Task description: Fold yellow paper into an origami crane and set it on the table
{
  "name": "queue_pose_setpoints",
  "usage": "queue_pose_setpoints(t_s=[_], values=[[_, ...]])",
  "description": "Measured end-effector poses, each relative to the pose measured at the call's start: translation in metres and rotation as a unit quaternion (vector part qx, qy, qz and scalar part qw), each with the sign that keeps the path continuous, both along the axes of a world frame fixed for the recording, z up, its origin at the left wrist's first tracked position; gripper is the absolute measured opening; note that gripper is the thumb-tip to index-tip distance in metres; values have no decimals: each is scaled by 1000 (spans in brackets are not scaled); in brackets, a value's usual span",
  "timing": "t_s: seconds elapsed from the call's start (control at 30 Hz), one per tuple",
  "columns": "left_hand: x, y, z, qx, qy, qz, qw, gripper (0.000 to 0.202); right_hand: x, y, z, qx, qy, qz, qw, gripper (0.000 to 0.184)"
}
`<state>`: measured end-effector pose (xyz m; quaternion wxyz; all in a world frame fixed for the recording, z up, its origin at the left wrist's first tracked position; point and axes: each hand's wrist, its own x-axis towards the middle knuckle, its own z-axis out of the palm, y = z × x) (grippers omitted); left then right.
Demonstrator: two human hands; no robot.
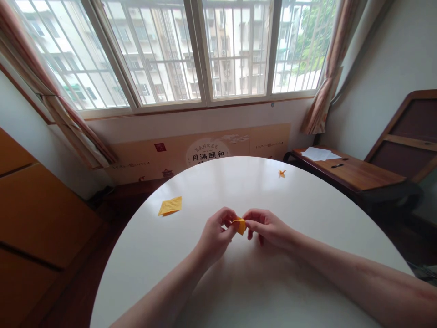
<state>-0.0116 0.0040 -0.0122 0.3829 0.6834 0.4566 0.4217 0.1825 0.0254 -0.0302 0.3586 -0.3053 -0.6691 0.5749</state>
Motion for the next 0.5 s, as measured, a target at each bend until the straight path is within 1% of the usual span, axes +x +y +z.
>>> queue_pose_setpoints(t_s=[0.23,0.5], values=[[-2,1,-1,23,49,6,998,10,0,1,-1,-5,15,5,1000,35],[-2,-1,-1,38,58,8,998,6,1,1,0,-17,11,13,1000,36]])
